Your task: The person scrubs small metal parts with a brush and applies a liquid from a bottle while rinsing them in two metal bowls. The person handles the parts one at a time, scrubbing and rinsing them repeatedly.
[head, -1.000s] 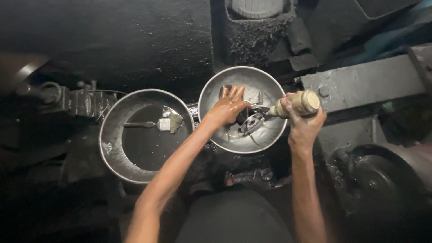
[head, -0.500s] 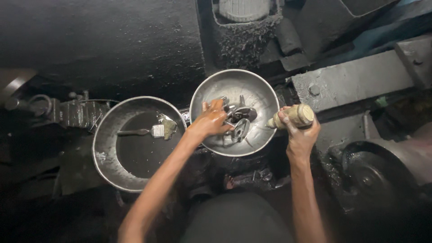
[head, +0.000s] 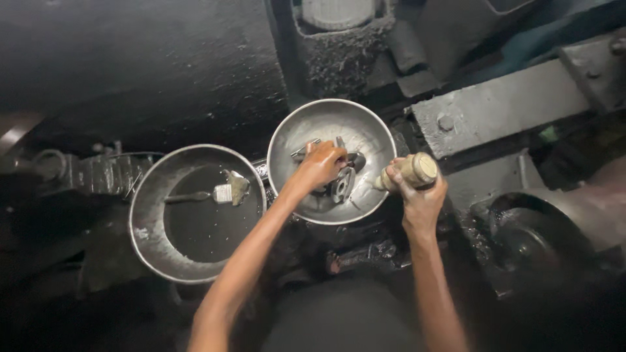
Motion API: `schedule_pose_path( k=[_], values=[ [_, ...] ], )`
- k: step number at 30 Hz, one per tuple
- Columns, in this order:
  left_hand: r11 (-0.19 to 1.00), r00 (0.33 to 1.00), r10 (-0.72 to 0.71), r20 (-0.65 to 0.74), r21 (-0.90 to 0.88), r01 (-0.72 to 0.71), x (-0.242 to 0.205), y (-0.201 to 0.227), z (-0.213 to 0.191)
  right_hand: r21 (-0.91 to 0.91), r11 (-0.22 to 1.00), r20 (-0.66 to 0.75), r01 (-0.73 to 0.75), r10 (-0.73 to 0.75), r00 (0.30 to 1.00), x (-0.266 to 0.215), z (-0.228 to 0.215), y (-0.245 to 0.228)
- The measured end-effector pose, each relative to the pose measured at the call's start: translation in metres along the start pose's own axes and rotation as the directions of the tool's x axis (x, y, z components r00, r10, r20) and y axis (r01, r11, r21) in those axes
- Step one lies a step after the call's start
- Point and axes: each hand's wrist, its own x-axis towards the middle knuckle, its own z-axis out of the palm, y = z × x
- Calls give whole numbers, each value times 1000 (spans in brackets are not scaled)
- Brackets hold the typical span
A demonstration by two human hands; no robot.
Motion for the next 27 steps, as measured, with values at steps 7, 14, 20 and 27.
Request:
schedule_pose_path(
  k=[7, 14, 20, 27],
  values=[
    [917, 948, 210, -241, 385, -106, 19, -42, 26, -40, 998, -51, -52, 50, 997, -6, -13, 9],
    [896, 965, 261, -28, 378, -231, 41, -64, 63, 325, 944, -59, -51, 74, 995, 3, -9, 17],
    [879, 979, 184, 91, 430, -205, 43, -57, 56, 353, 933, 25, -66, 61, 998, 17, 1, 19],
    [993, 956, 61, -288, 119, -28, 20, -17, -13, 337, 941, 32, -9, -1, 999, 17, 12, -2]
  ],
)
